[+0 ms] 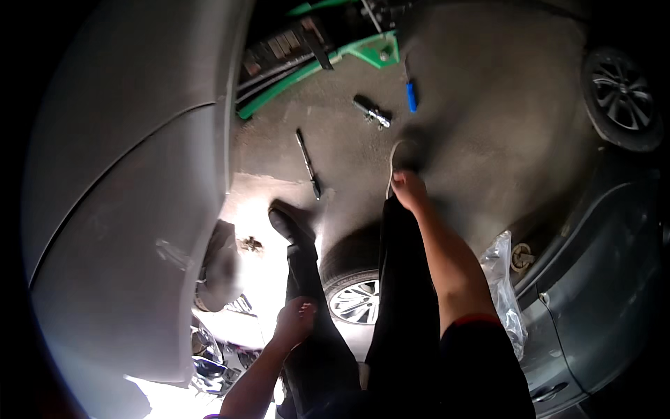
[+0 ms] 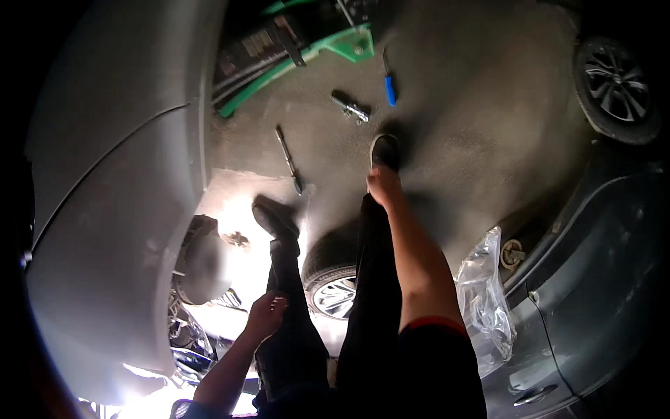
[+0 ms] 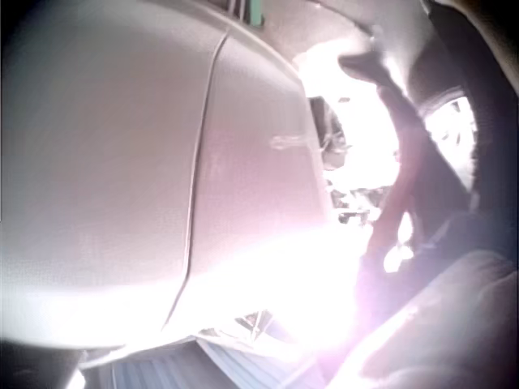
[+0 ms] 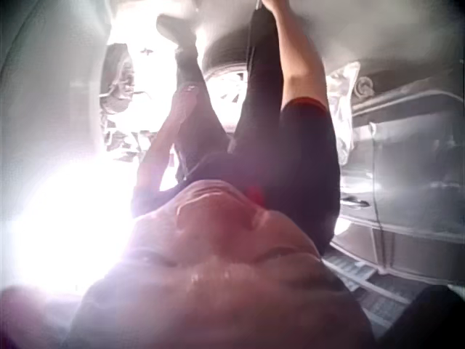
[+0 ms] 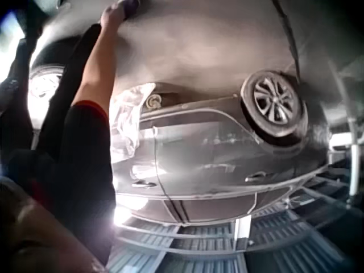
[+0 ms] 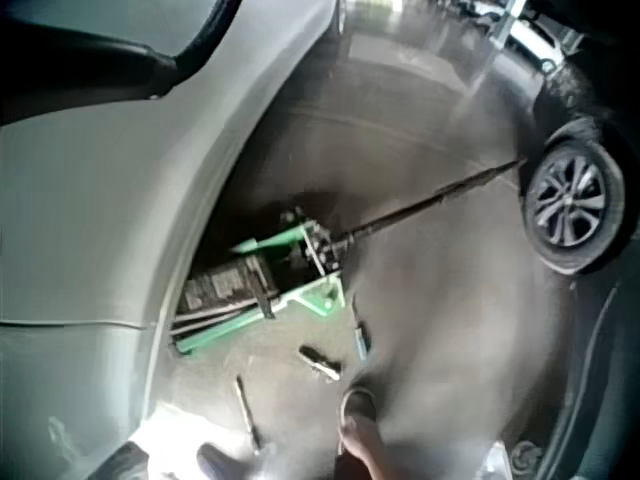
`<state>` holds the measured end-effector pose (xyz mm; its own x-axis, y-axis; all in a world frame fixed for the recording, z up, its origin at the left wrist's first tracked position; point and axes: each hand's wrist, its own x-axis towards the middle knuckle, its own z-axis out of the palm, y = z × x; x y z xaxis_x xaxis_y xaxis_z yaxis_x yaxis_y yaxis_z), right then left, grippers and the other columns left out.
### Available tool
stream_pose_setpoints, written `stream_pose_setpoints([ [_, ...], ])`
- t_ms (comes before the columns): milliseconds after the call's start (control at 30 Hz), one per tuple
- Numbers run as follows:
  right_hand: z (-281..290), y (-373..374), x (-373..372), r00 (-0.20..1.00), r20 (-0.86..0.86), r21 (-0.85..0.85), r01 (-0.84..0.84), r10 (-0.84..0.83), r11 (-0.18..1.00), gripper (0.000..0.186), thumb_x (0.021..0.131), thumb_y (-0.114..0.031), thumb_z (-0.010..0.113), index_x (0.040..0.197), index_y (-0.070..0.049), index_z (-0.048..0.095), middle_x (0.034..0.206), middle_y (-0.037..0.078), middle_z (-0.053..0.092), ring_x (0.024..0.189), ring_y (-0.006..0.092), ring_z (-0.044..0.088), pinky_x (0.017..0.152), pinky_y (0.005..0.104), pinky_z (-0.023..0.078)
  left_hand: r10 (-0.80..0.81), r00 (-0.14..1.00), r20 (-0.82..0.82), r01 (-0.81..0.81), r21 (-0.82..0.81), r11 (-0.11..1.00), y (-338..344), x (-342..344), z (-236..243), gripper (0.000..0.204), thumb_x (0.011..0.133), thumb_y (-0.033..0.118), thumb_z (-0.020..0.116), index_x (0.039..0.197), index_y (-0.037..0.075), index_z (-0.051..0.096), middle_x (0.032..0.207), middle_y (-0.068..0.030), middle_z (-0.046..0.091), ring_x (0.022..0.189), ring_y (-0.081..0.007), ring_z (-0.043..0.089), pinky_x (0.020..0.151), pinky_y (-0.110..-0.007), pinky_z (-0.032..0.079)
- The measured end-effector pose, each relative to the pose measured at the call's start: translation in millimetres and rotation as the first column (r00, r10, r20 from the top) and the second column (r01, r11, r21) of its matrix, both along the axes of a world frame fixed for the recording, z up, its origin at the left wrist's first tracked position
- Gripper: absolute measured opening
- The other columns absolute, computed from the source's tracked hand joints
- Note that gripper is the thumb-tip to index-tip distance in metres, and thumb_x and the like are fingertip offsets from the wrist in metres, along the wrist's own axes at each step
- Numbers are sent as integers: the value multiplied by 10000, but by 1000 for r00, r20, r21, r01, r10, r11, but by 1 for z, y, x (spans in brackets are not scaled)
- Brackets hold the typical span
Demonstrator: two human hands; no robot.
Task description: The person unfastens the lower section of a car fender panel by hand, removes bolts along the fender using a socket wrench and screwdriver, and loosens the fender panel from the vehicle.
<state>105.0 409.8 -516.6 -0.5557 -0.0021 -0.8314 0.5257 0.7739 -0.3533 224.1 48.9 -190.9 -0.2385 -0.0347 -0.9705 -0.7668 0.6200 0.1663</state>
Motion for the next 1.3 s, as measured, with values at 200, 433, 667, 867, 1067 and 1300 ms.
stream_pose_setpoints([
  [200,-140,-8,-88,908,-409,128,157,-92,979,364,921,-295,765,1205,-72,720,1162,200,752,1128,372,713,999,478,558,167,984,57,-175,173,969,94,-5,-83,216,1051,121,621,1192,-10,719,1047,-154,775,999,-226,765,884,-355,602],
  [433,-178,31,-144,985,-125,86,-108,118,990,361,912,-320,794,1172,-78,727,1101,193,772,1071,405,733,898,498,589,276,960,50,-280,169,945,134,-15,-126,229,1040,188,662,1141,3,753,1034,-161,791,953,-243,788,862,-353,611],
  [667,-167,26,-139,931,-348,-56,96,-110,994,190,915,-173,778,1051,-58,711,998,193,730,989,415,701,890,496,565,161,983,91,-170,106,980,104,-4,-124,195,1053,100,595,1118,-22,733,988,-155,771,957,-232,761,905,-354,583],
  [867,-179,8,-132,626,-780,84,78,16,993,345,876,-161,791,1166,-90,618,1107,197,663,1057,424,651,908,513,549,132,983,130,-143,79,987,96,18,-137,209,1041,96,589,1137,-18,735,982,-137,775,966,-214,753,905,-349,583],
  [1067,-178,-59,-127,788,-596,131,-95,155,987,485,873,-176,814,1313,-216,614,1326,140,554,1219,368,605,916,491,574,265,948,175,-286,112,952,100,34,-140,205,1048,80,578,1143,-13,735,989,-115,778,1013,-200,754,922,-327,585],
  [1300,-193,-35,-141,905,-423,-107,-95,41,990,228,878,-149,808,1083,-125,710,1052,134,711,987,327,719,830,428,581,156,984,82,-165,116,980,97,12,-169,203,1056,56,541,1117,-15,720,986,-144,776,954,-213,758,880,-348,593],
])
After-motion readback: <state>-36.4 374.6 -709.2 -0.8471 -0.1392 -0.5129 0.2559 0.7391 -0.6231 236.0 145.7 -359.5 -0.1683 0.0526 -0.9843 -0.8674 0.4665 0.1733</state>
